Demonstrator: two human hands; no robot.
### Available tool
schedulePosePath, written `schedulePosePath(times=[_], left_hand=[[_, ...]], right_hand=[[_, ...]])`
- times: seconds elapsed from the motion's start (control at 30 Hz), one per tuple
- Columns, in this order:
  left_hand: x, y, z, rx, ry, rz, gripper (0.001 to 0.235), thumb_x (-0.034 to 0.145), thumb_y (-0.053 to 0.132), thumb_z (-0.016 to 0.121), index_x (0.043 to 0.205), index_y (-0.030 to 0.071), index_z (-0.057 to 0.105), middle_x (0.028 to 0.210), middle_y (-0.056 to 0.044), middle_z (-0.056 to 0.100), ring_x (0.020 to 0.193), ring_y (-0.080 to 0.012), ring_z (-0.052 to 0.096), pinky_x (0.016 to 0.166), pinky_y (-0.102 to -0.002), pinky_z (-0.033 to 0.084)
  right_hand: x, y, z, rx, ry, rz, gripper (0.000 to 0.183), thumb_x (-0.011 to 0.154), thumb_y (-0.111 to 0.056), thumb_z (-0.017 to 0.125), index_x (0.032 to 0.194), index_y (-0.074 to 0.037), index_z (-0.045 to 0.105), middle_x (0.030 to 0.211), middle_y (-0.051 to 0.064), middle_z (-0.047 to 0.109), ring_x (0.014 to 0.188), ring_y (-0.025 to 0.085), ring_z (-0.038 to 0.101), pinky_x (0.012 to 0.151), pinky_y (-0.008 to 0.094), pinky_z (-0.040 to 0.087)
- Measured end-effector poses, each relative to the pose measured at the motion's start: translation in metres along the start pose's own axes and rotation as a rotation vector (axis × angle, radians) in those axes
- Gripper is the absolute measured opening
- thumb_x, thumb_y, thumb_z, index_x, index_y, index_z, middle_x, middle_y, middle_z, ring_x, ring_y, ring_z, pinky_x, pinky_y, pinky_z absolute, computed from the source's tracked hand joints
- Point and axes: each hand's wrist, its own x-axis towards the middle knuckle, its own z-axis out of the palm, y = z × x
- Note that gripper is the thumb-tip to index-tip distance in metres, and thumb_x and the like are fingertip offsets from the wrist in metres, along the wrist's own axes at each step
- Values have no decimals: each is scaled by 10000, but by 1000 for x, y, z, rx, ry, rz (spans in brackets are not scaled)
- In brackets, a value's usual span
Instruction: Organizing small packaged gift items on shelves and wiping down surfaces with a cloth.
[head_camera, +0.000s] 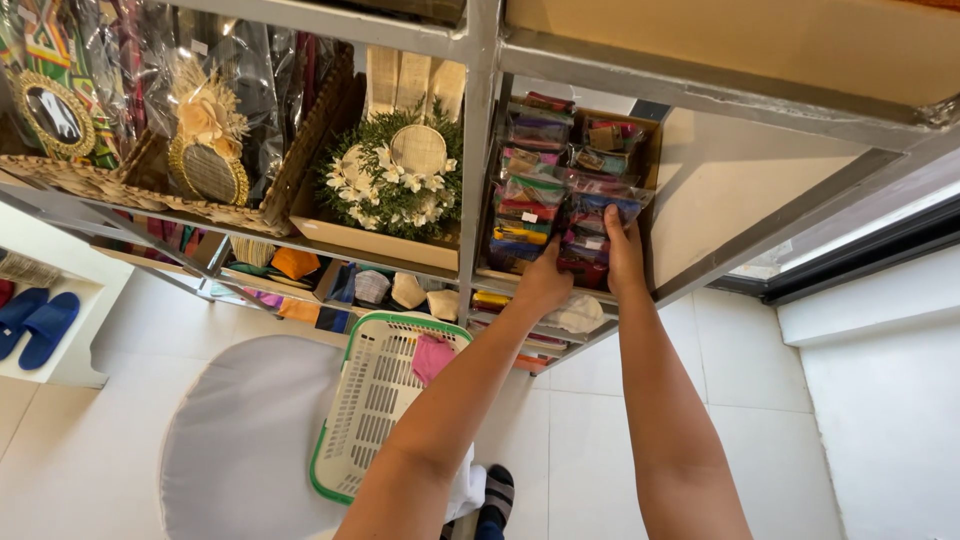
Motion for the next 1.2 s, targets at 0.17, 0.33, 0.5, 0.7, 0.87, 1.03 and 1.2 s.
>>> schedulePosePath(times=[0.17, 0.33, 0.5, 0.7, 0.87, 1.03, 1.2], left_hand=[[-27, 12, -13, -142, 145, 91, 653, 869, 128, 602, 1511, 107, 485, 1190, -262, 711, 1093, -405, 706, 949, -422, 546], [-11, -30, -6, -318, 266, 250, 459, 916, 131, 598, 1367, 56, 640, 1221, -186, 747, 1120, -332, 737, 940, -375, 573], [-12, -61, 1, -338, 276, 166, 493, 919, 138, 595, 1404, 52, 602, 1225, -171, 734, 1103, -292, 728, 918, -364, 563], [-39, -58, -5, -318, 214, 213, 466, 941, 165, 634, 1388, 42, 599, 1202, -168, 738, 1092, -282, 713, 922, -346, 547], [-54, -74, 7, -653, 132, 125, 384, 973, 128, 609, 1343, 28, 629, 1124, -152, 763, 1023, -232, 716, 870, -320, 559], [-89, -70, -3, -1154, -19, -188, 284, 979, 99, 578, 1255, 58, 629, 1076, -121, 745, 920, -215, 712, 767, -338, 598], [-107, -92, -5, -1273, -70, -254, 210, 1014, 135, 589, 1201, 64, 652, 1030, -98, 733, 882, -216, 716, 721, -352, 613]], right_hand=[[-13, -4, 2, -101, 65, 31, 918, 862, -622, 723, 1501, -27, 441, 1429, 120, 563, 1287, 238, 549, 1075, 366, 461], [-26, -10, 2, -230, 150, -33, 1009, 861, -644, 730, 1563, -33, 339, 1473, 130, 529, 1334, 244, 525, 1112, 366, 430], [-29, 1, 3, -238, 156, 73, 987, 908, -647, 689, 1613, -85, 288, 1567, 101, 426, 1411, 236, 430, 1138, 380, 356], [-32, -7, 12, -261, 192, 22, 962, 912, -596, 706, 1606, -65, 303, 1567, 143, 464, 1412, 262, 472, 1155, 377, 384], [-55, -19, 23, -297, 289, 89, 981, 885, -511, 739, 1606, -62, 249, 1563, 152, 429, 1396, 266, 475, 1137, 371, 403], [-76, -11, 21, -422, 310, 42, 937, 917, -420, 736, 1610, -30, 239, 1580, 168, 446, 1424, 263, 469, 1170, 358, 369], [-114, -5, 19, -496, 319, -84, 559, 995, -238, 662, 1483, -15, 505, 1452, 117, 583, 1267, 226, 607, 1072, 323, 476]])
